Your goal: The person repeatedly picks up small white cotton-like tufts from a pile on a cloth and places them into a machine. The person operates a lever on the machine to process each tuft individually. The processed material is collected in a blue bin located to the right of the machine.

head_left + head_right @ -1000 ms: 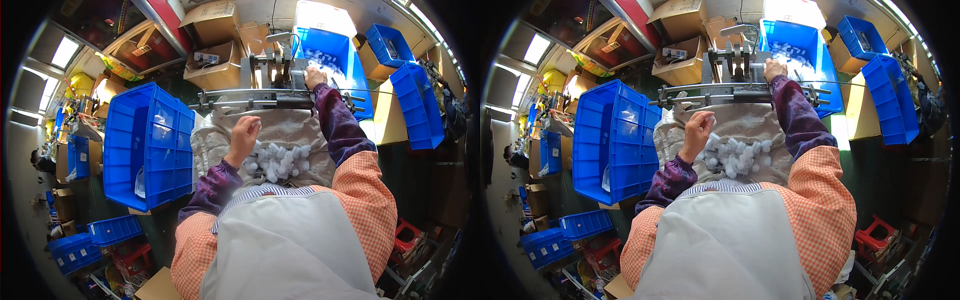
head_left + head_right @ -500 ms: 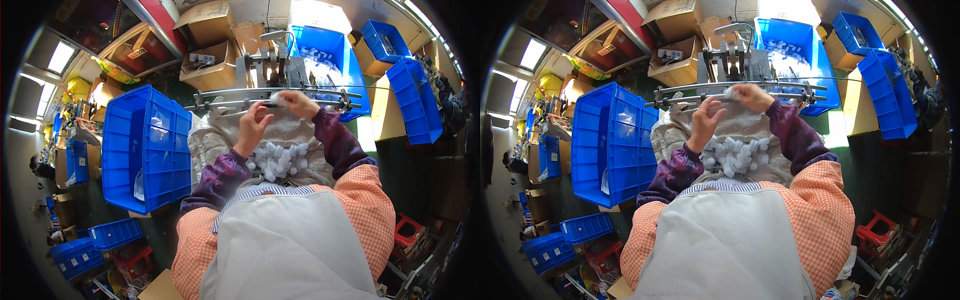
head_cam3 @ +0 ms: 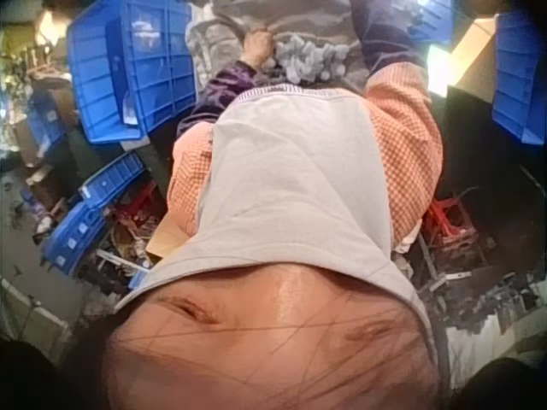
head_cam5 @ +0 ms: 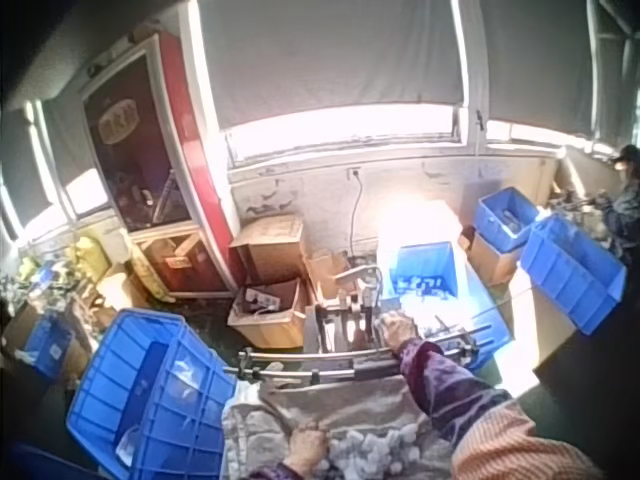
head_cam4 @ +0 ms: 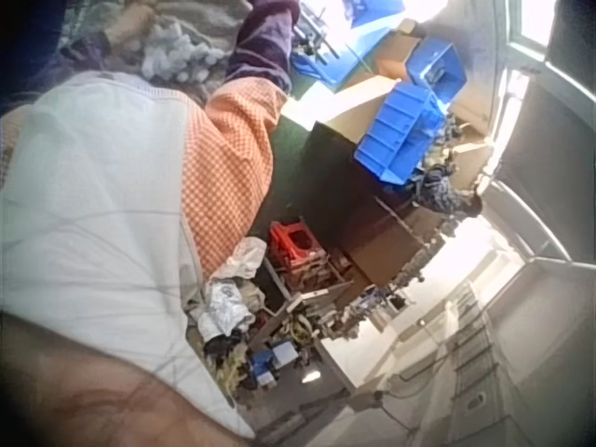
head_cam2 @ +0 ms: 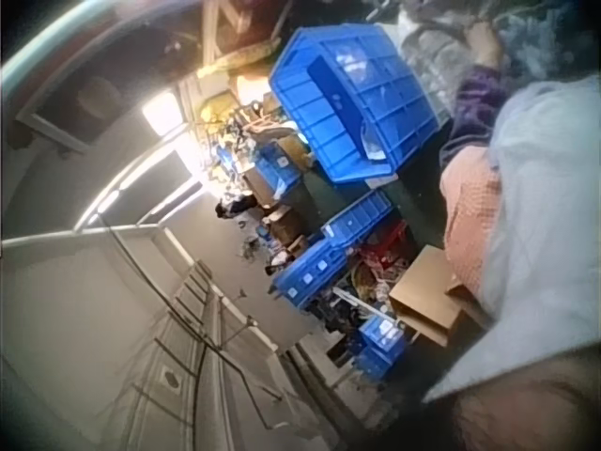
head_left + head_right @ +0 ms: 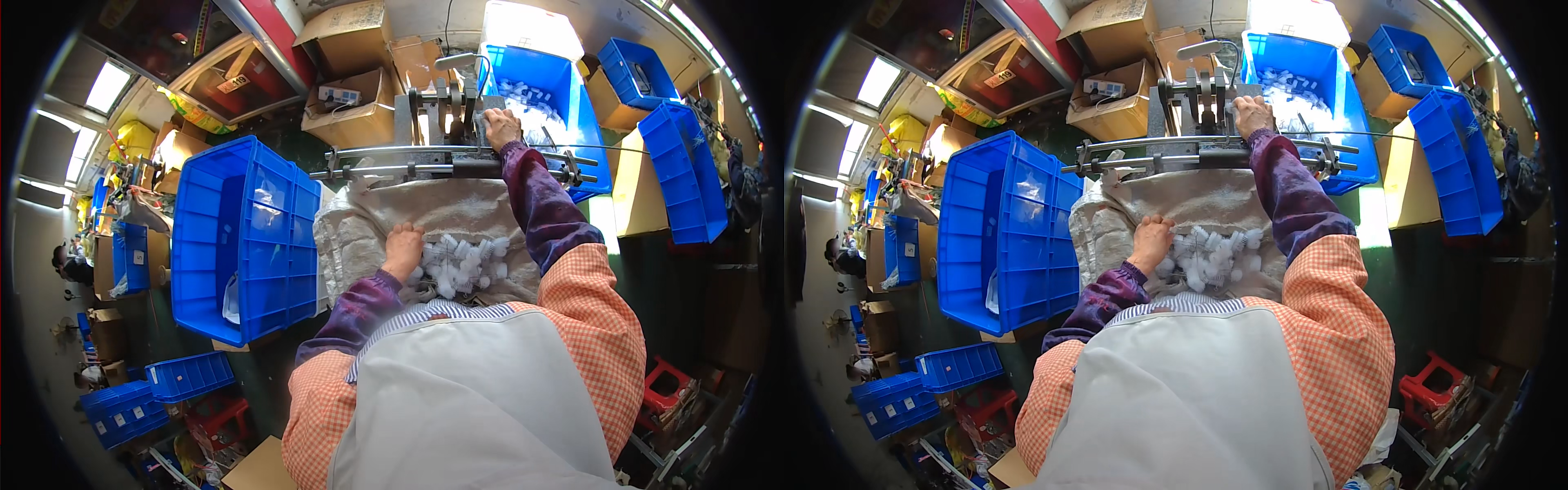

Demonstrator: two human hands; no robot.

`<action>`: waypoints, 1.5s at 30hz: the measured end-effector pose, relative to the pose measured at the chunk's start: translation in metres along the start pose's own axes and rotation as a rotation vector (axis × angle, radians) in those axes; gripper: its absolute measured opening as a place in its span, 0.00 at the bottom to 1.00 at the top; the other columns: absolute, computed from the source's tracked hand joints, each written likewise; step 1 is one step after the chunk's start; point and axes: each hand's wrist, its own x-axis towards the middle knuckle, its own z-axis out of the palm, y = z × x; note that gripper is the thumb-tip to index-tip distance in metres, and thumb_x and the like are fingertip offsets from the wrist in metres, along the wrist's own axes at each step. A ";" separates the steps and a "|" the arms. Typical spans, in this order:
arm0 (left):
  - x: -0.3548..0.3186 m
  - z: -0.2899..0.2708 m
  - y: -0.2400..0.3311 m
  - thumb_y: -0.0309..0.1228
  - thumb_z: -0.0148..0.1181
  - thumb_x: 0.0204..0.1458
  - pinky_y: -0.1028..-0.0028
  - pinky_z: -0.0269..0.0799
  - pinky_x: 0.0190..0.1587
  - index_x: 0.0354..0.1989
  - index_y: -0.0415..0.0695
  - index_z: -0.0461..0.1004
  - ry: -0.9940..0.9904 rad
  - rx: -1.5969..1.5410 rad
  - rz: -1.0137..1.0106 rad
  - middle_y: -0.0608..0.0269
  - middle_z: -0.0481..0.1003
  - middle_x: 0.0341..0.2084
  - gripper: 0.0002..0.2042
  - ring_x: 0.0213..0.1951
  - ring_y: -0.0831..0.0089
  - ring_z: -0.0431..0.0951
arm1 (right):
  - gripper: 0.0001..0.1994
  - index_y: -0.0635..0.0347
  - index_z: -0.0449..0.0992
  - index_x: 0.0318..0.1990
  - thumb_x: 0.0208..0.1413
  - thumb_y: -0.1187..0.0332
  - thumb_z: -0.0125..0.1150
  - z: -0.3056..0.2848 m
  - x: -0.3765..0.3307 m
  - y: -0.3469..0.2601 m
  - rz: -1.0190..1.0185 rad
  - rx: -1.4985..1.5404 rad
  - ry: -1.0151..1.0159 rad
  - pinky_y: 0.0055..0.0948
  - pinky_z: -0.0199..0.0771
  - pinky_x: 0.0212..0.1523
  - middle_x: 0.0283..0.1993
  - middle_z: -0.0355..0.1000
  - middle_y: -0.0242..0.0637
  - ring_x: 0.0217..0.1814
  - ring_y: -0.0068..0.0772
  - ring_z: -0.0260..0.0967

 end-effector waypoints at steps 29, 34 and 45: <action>0.019 -0.053 0.019 0.22 0.54 0.43 0.67 0.66 0.38 0.35 0.43 0.71 0.452 -0.178 0.138 0.58 0.69 0.29 0.09 0.36 0.60 0.67 | 0.12 0.53 0.74 0.39 0.48 0.61 0.50 -0.001 -0.012 -0.055 0.092 -0.121 0.007 0.42 0.48 0.54 0.43 0.66 0.36 0.53 0.39 0.55; 0.019 -0.072 0.016 0.22 0.54 0.46 0.68 0.67 0.35 0.36 0.42 0.70 0.557 -0.396 0.113 0.58 0.70 0.28 0.08 0.32 0.62 0.69 | 0.15 0.51 0.74 0.42 0.46 0.63 0.51 -0.008 -0.014 -0.024 0.149 -0.128 -0.066 0.42 0.53 0.51 0.46 0.66 0.36 0.52 0.39 0.60; 0.028 -0.090 0.043 0.23 0.55 0.50 0.80 0.70 0.31 0.35 0.37 0.71 0.389 -0.971 -0.019 0.60 0.75 0.26 0.06 0.28 0.77 0.76 | 0.10 0.56 0.71 0.37 0.47 0.66 0.50 -0.064 0.009 0.035 0.358 -0.258 -0.002 0.42 0.67 0.40 0.36 0.73 0.41 0.42 0.41 0.71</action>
